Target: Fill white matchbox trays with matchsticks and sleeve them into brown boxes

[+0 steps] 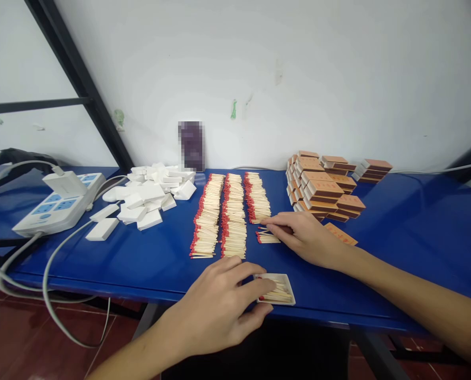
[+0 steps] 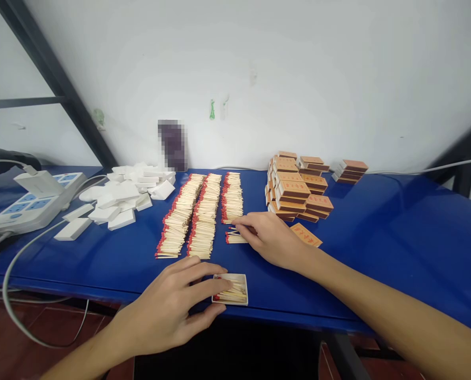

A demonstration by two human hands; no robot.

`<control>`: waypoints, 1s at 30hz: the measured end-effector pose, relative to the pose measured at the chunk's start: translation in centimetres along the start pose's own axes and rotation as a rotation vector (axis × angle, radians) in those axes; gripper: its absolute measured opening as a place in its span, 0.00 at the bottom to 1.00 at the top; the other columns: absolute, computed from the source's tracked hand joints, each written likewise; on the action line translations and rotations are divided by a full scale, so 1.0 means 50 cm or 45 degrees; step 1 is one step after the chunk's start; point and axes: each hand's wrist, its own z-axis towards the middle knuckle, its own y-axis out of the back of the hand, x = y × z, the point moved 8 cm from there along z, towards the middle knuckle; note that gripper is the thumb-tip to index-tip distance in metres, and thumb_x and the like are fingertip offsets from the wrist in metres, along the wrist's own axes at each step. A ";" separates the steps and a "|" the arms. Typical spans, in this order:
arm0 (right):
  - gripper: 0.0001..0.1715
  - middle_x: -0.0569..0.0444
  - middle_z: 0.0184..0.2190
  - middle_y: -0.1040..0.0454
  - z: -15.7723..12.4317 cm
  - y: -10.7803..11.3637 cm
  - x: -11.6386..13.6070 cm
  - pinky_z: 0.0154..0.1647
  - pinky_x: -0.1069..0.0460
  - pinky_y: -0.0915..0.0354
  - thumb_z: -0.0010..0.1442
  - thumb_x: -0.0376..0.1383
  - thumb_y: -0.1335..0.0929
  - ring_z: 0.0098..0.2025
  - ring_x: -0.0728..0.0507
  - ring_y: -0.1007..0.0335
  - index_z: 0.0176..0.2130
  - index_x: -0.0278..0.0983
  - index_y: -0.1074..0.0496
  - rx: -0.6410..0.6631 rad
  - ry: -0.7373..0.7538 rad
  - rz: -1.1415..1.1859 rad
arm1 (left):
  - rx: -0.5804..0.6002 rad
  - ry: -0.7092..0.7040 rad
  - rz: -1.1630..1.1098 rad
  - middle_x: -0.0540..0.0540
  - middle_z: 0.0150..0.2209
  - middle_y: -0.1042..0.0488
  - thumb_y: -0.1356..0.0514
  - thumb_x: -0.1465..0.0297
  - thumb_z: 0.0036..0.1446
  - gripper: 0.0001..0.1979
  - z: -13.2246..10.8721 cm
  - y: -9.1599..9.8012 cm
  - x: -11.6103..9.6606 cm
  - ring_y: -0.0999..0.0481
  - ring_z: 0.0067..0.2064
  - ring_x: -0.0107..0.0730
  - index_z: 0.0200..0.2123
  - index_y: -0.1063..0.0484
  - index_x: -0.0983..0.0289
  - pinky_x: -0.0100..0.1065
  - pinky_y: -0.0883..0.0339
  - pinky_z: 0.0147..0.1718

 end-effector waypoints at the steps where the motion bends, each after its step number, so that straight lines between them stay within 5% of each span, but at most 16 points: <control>1: 0.21 0.50 0.36 0.18 0.000 0.000 0.000 0.36 0.50 0.36 0.71 0.40 0.40 0.36 0.42 0.24 0.48 0.37 0.21 0.001 -0.001 -0.001 | -0.001 -0.001 0.001 0.54 0.49 0.25 0.42 0.68 0.67 0.10 0.000 0.001 -0.001 0.25 0.47 0.39 0.50 0.28 0.60 0.42 0.29 0.49; 10: 0.21 0.50 0.37 0.18 -0.001 -0.002 -0.006 0.34 0.51 0.38 0.70 0.41 0.40 0.35 0.43 0.26 0.47 0.37 0.21 0.010 -0.065 0.039 | -0.007 -0.019 0.001 0.56 0.49 0.25 0.43 0.69 0.68 0.10 0.003 0.005 -0.004 0.25 0.46 0.39 0.50 0.27 0.61 0.41 0.30 0.49; 16: 0.20 0.57 0.21 0.30 0.000 0.008 0.000 0.26 0.52 0.47 0.68 0.39 0.40 0.23 0.48 0.39 0.30 0.37 0.27 -0.025 -0.073 0.025 | 0.002 -0.010 -0.006 0.54 0.50 0.25 0.43 0.69 0.68 0.09 0.001 0.004 -0.004 0.26 0.47 0.38 0.50 0.28 0.61 0.41 0.31 0.49; 23: 0.16 0.61 0.18 0.37 -0.002 0.009 0.004 0.25 0.52 0.49 0.67 0.39 0.38 0.21 0.49 0.46 0.33 0.37 0.26 0.028 -0.045 0.048 | 0.016 0.003 -0.009 0.54 0.51 0.25 0.43 0.68 0.68 0.10 -0.001 -0.001 0.000 0.26 0.47 0.39 0.50 0.28 0.60 0.42 0.31 0.49; 30: 0.14 0.56 0.27 0.32 -0.012 0.014 0.018 0.31 0.51 0.43 0.64 0.45 0.32 0.28 0.47 0.37 0.41 0.38 0.22 0.058 0.016 -0.002 | 0.014 0.008 -0.018 0.54 0.50 0.25 0.42 0.68 0.68 0.09 -0.001 -0.001 0.000 0.26 0.47 0.40 0.50 0.29 0.59 0.42 0.31 0.49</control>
